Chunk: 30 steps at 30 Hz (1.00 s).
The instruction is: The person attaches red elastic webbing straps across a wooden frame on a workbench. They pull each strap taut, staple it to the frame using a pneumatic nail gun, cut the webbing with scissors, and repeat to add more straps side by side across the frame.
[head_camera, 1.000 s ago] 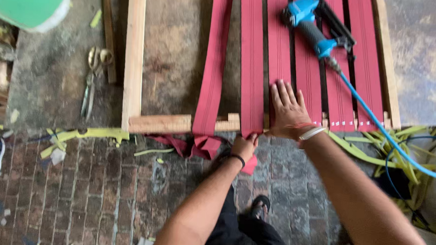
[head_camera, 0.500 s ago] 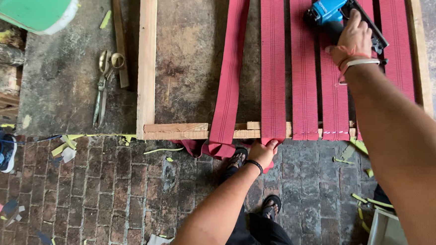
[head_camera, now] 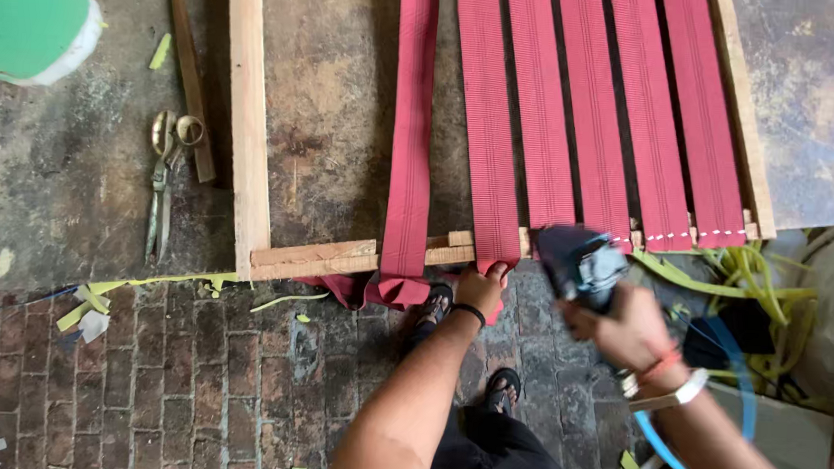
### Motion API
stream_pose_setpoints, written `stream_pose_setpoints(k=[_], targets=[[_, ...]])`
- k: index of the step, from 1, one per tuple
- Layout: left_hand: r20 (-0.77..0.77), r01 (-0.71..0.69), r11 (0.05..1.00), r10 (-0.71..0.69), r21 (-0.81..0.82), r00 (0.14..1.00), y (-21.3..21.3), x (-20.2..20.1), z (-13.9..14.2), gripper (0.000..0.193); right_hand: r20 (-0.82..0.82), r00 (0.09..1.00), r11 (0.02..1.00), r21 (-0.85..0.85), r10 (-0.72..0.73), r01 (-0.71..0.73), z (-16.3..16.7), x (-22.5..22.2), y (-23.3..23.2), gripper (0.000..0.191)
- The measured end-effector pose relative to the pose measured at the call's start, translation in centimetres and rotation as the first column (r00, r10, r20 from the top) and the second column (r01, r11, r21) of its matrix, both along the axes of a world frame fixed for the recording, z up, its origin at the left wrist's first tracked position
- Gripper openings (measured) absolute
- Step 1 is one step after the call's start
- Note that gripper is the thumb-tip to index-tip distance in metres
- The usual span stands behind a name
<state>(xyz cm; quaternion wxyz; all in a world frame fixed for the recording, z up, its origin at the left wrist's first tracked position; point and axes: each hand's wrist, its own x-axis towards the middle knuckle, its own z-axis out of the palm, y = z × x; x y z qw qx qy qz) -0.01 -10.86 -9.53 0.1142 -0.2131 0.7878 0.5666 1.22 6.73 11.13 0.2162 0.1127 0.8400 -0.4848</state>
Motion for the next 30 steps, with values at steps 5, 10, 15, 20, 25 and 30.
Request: stream_pose_setpoints(k=[5, 10, 15, 20, 25, 30], targets=[[0.004, -0.019, 0.981, 0.019, 0.194, 1.0, 0.1, 0.3, -0.4, 0.035, 0.068, 0.993, 0.949, 0.296, 0.095, -0.111, -2.4, 2.1, -1.2, 0.029], [0.026, -0.053, 0.987, 0.05, 0.15, 0.998, 0.2, 0.1, 0.5, 0.037, 0.059, 0.997, 0.963, 0.259, 0.059, -0.072, -2.5, 1.6, -1.3, 0.024], [0.206, 0.048, 0.999, -0.049, 0.009, 0.977, -0.3, 0.0, 1.8, 0.053, 0.116, 0.987, 0.928, 0.342, 0.112, -0.145, -1.9, 1.6, -2.6, 0.033], [0.145, -0.01, 0.997, 0.021, -0.076, 0.989, -0.1, 0.1, 1.3, 0.073, 0.104, 0.99, 0.97, 0.218, 0.09, -0.111, -1.3, 1.7, -3.9, 0.025], [-0.155, 0.094, 0.959, -0.139, -0.268, 0.978, 0.3, -0.2, 0.2, 0.055, 0.124, 0.984, 0.95, 0.27, 0.127, -0.156, -1.2, 1.7, -4.9, 0.024], [-0.167, 0.229, 0.88, -0.322, -0.416, 0.932, 0.0, -0.2, 0.5, 0.039, 0.153, 0.974, 0.93, 0.303, 0.166, -0.206, -1.4, 1.6, -5.7, 0.033]])
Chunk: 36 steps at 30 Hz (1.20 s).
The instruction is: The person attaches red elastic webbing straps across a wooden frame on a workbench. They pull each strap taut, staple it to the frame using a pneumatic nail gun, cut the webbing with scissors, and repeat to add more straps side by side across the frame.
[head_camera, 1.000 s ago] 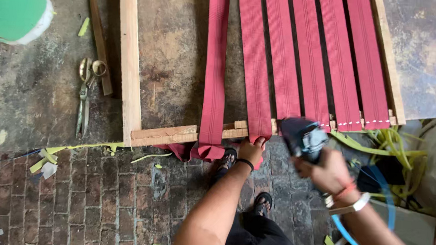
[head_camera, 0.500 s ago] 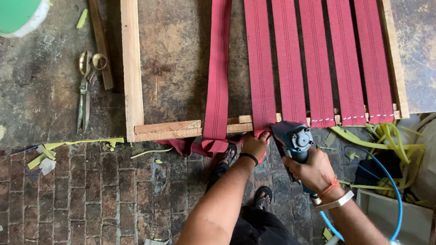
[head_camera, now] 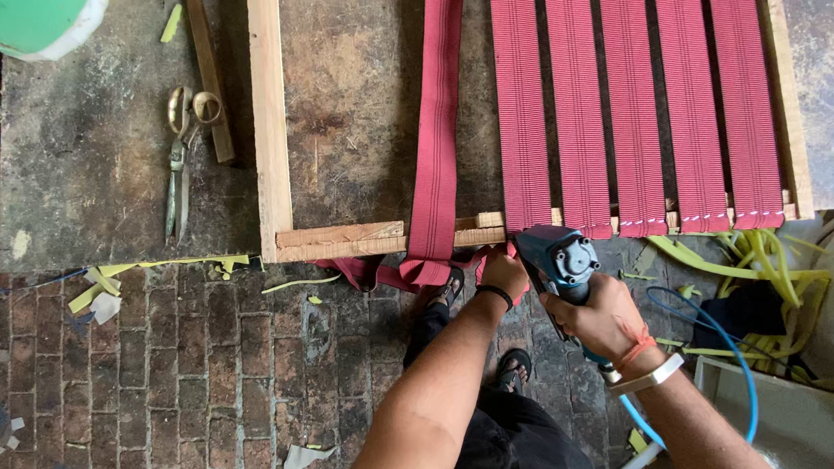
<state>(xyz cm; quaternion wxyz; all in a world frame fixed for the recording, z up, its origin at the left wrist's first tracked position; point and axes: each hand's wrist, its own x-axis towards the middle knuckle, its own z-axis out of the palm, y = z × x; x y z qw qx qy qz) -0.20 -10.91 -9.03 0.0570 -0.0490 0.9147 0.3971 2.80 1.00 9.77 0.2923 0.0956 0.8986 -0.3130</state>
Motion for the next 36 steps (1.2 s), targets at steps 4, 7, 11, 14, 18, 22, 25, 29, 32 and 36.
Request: stream_pose_setpoints(k=[4, 7, 11, 14, 18, 22, 25, 29, 32, 36], targets=[[0.053, 0.169, 0.981, -0.164, -0.095, 0.985, -0.3, 0.2, 0.6, 0.032, -0.017, 1.0, 0.999, 0.038, 0.022, -0.021, 0.1, -0.1, 0.0, 0.037], [0.335, -0.175, 0.872, 0.013, 0.458, 0.942, -0.1, 0.4, 0.8, 0.033, -0.051, 0.998, 0.999, 0.026, -0.03, 0.031, 0.8, -1.2, 0.9, 0.04], [0.447, -0.393, 0.442, -0.02, 0.806, 0.894, 0.4, 0.1, 1.5, 0.044, -0.326, 0.94, 0.971, 0.238, 0.101, -0.021, 1.7, -5.1, 2.7, 0.045], [0.399, -0.371, 0.199, -0.129, 0.907, 0.908, -0.6, 0.5, 2.0, 0.033, -0.535, 0.812, 0.936, 0.35, 0.233, -0.038, 0.9, -10.4, 3.0, 0.061], [0.0, 0.173, 0.85, -0.199, 0.498, 0.98, -6.2, 3.9, 4.7, 0.043, -0.658, 0.697, 0.934, 0.354, 0.284, -0.047, -1.1, -14.2, 3.4, 0.068], [0.219, -0.049, 0.755, -0.127, 0.654, 0.967, -12.4, 2.3, 7.0, 0.03, -0.735, 0.526, 0.904, 0.348, 0.428, -0.249, -3.3, -12.5, 1.1, 0.061], [0.101, -0.176, 0.586, 0.159, 0.791, 0.982, -16.6, -4.6, 7.4, 0.024, -0.663, 0.424, 0.752, 0.335, 0.616, -0.568, -4.7, -10.5, -3.6, 0.141], [-0.293, -0.246, 0.891, 0.369, 0.382, 0.882, -20.1, -17.3, 7.8, 0.061, -0.359, 0.644, 0.72, 0.51, 0.675, -0.47, -3.5, -10.1, -6.6, 0.132], [0.458, -0.505, 0.676, 0.27, 0.536, 0.847, -20.2, -22.5, 9.0, 0.057, -0.32, 0.699, 0.734, 0.525, 0.639, -0.431, -1.5, -10.0, -7.6, 0.125], [0.601, -0.528, 0.519, 0.034, 0.672, 0.798, -19.4, -24.4, 9.8, 0.046, -0.127, 0.751, 0.676, 0.552, 0.647, -0.489, 0.5, -10.4, -8.2, 0.128]])
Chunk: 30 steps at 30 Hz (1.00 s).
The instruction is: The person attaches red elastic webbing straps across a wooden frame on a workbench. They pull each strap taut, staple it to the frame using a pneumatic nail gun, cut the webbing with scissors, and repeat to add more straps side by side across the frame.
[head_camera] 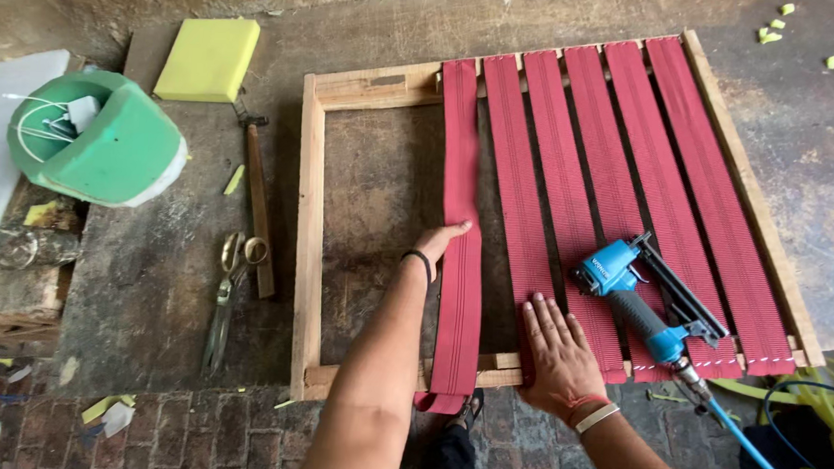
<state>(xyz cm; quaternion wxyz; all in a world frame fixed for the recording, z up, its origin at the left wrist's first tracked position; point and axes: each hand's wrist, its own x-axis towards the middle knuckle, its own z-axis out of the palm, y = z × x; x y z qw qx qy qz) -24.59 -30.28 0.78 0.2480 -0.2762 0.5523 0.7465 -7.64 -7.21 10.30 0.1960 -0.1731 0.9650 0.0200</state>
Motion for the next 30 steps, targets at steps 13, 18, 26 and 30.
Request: stream_pose_setpoints(k=[13, 18, 26, 30], targets=[[-0.226, 0.049, 0.937, 0.033, 0.347, 0.974, 5.3, 6.7, 0.7, 0.039, -0.165, 0.984, 0.982, -0.188, -0.06, 0.029, -1.6, 0.3, 0.5, 0.115], [-0.175, -0.074, 0.995, 0.083, 0.06, 0.981, 9.9, 16.1, -0.8, 0.03, -0.309, 0.95, 0.984, -0.155, 0.04, -0.092, -4.2, 0.1, 1.5, 0.108], [-0.182, -0.049, 0.973, 0.008, -0.225, 0.983, 10.7, 24.8, -3.8, 0.031, -0.299, 0.954, 0.97, -0.241, -0.035, -0.04, -5.2, 0.9, 1.3, 0.106], [-0.164, -0.165, 0.981, 0.148, -0.1, 0.975, 11.9, 26.8, -6.1, 0.033, -0.281, 0.959, 0.975, -0.221, -0.029, -0.036, -5.5, 1.3, 1.6, 0.107]])
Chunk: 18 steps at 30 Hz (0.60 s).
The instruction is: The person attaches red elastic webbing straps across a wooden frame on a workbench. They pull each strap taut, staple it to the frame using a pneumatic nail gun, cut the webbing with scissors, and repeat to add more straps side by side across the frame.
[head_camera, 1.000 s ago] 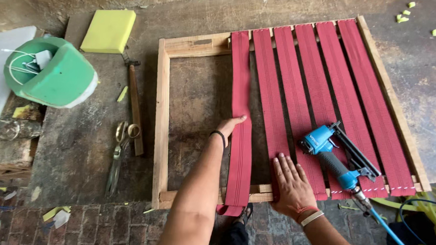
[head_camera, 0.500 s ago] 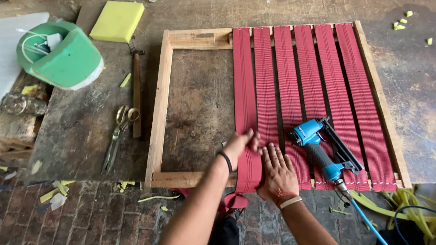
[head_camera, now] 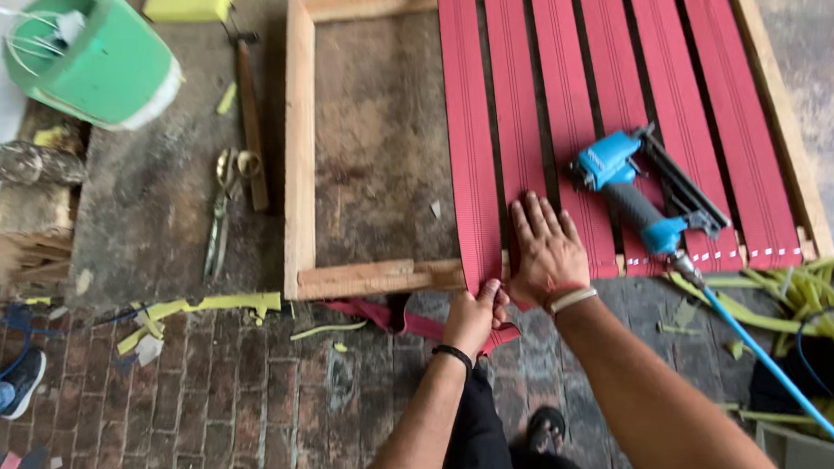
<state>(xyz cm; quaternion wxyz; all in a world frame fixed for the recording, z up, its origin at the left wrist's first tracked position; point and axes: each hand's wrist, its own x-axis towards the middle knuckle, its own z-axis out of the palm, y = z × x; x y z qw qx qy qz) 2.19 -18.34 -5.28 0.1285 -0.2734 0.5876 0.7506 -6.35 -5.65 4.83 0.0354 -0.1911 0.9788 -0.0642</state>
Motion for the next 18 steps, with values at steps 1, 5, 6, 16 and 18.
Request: stream_pose_setpoints(k=[1, 5, 6, 16, 18], targets=[[0.004, 0.018, 1.0, -0.018, -0.024, 1.0, 0.0, 0.2, -0.7, 0.038, 0.037, 0.999, 1.0, 0.02, -0.005, 0.004, -0.3, -0.1, 0.1, 0.113], [0.013, 0.073, 0.994, -0.072, -0.078, 0.997, -0.1, 1.6, -3.3, 0.048, -0.058, 0.998, 1.0, -0.007, 0.018, -0.018, -1.6, 0.1, 0.5, 0.115], [0.006, 0.077, 0.994, -0.077, -0.079, 0.997, 0.0, 1.7, -3.9, 0.049, -0.171, 0.984, 0.999, 0.004, 0.047, -0.047, -1.9, 0.1, 0.6, 0.111], [-0.181, 0.197, 0.979, -0.185, 0.053, 0.966, -1.5, 0.9, -6.4, 0.031, -0.005, 0.988, 0.981, -0.123, 0.152, -0.152, -1.3, 0.1, 1.8, 0.142], [-0.217, 0.227, 0.969, -0.242, -0.092, 0.946, -1.5, 0.9, -5.8, 0.036, 0.161, 0.985, 0.922, -0.369, -0.057, 0.114, -0.1, -1.9, 4.3, 0.11]])
